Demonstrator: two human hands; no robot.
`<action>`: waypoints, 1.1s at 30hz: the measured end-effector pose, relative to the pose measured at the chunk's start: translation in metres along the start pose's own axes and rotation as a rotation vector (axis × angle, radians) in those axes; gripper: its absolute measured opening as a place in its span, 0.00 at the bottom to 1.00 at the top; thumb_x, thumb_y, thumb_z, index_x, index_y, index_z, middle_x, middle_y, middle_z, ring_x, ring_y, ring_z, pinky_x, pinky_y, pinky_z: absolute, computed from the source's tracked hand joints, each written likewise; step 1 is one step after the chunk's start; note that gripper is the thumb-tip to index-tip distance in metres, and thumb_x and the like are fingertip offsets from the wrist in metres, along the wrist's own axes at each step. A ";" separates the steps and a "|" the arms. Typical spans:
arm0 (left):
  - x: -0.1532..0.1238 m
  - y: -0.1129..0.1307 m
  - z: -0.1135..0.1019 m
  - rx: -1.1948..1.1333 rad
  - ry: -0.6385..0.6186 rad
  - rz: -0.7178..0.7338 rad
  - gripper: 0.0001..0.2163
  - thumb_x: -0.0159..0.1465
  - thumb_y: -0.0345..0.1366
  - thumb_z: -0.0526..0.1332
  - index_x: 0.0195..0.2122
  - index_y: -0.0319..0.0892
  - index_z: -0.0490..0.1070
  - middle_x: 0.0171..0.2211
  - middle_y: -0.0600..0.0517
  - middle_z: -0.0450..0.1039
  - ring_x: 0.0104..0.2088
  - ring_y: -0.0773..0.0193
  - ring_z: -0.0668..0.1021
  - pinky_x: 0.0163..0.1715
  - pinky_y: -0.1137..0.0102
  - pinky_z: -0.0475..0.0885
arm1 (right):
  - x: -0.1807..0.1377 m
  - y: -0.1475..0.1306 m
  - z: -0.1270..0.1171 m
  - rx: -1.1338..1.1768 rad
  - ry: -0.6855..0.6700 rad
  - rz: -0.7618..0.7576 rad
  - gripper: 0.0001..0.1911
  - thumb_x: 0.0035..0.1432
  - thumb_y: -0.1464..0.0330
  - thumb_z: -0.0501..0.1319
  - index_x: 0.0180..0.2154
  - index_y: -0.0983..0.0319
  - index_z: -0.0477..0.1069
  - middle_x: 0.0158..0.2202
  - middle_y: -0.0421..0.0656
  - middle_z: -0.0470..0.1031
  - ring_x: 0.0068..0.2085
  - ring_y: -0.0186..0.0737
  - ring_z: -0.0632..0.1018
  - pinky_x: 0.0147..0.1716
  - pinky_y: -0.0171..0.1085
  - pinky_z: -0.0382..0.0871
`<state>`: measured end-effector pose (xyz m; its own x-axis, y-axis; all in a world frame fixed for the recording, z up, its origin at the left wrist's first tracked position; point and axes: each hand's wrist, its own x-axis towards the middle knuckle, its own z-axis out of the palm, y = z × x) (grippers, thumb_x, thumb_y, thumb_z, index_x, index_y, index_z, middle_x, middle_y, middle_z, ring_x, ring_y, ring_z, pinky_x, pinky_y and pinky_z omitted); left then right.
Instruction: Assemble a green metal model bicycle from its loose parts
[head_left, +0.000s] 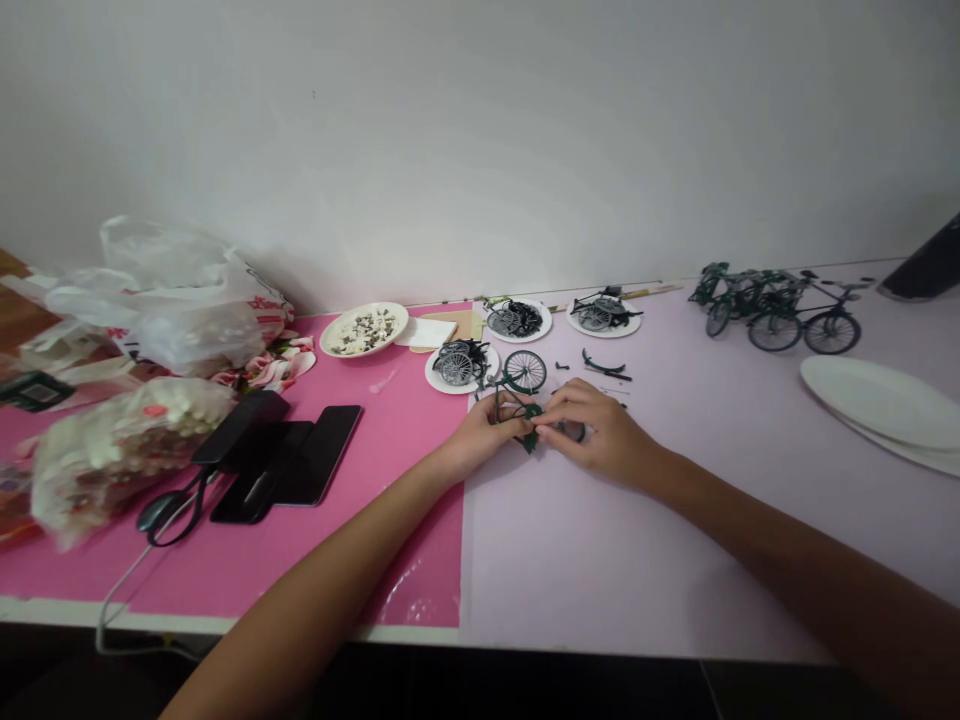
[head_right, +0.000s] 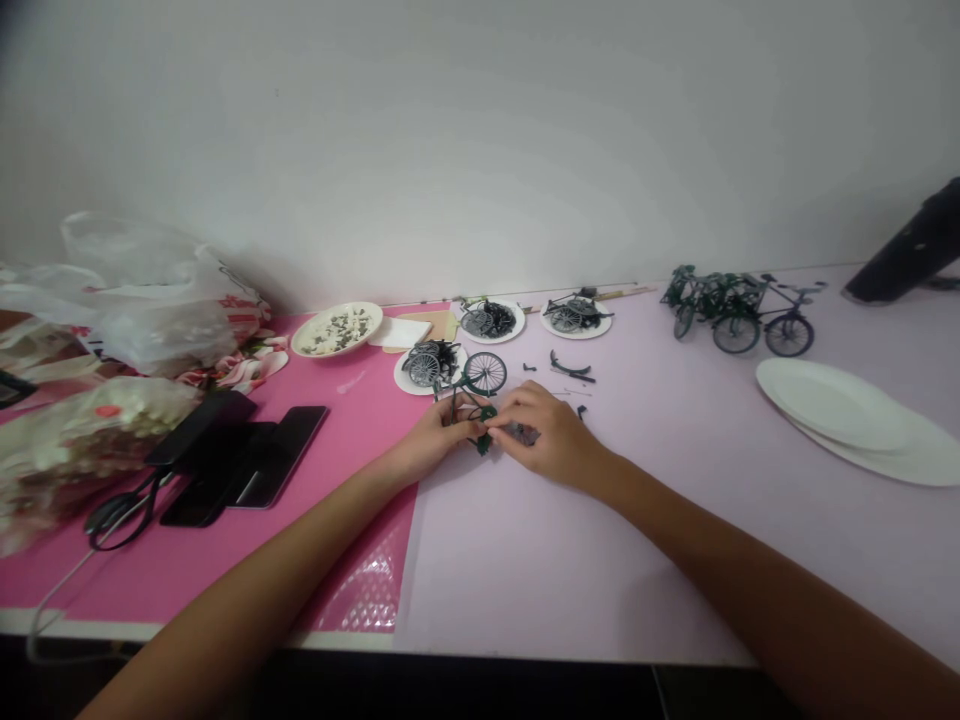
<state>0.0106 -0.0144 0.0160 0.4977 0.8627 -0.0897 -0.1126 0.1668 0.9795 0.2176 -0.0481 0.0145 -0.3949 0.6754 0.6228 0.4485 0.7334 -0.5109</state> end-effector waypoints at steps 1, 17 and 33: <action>0.000 0.000 0.000 -0.001 -0.002 0.000 0.18 0.52 0.29 0.71 0.43 0.38 0.71 0.29 0.53 0.77 0.29 0.65 0.79 0.37 0.68 0.73 | 0.000 0.000 0.000 0.009 0.000 0.011 0.06 0.63 0.72 0.66 0.40 0.57 0.81 0.36 0.44 0.79 0.42 0.44 0.76 0.39 0.44 0.74; -0.002 -0.001 0.002 -0.087 -0.043 -0.014 0.18 0.53 0.30 0.70 0.43 0.39 0.68 0.32 0.49 0.81 0.33 0.60 0.84 0.38 0.66 0.77 | 0.007 0.014 -0.028 -0.478 0.124 -0.075 0.10 0.68 0.69 0.60 0.35 0.60 0.78 0.33 0.45 0.80 0.38 0.44 0.75 0.36 0.41 0.69; -0.003 0.000 0.003 -0.100 -0.032 -0.014 0.19 0.51 0.30 0.72 0.42 0.39 0.68 0.32 0.50 0.80 0.31 0.61 0.84 0.37 0.67 0.77 | -0.008 0.088 -0.075 -0.816 -0.057 0.536 0.17 0.67 0.61 0.58 0.30 0.59 0.82 0.32 0.52 0.79 0.37 0.51 0.72 0.27 0.42 0.59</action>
<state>0.0117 -0.0185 0.0168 0.5270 0.8445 -0.0954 -0.1904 0.2267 0.9552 0.3203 0.0052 0.0093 -0.0054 0.9222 0.3866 0.9885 0.0633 -0.1374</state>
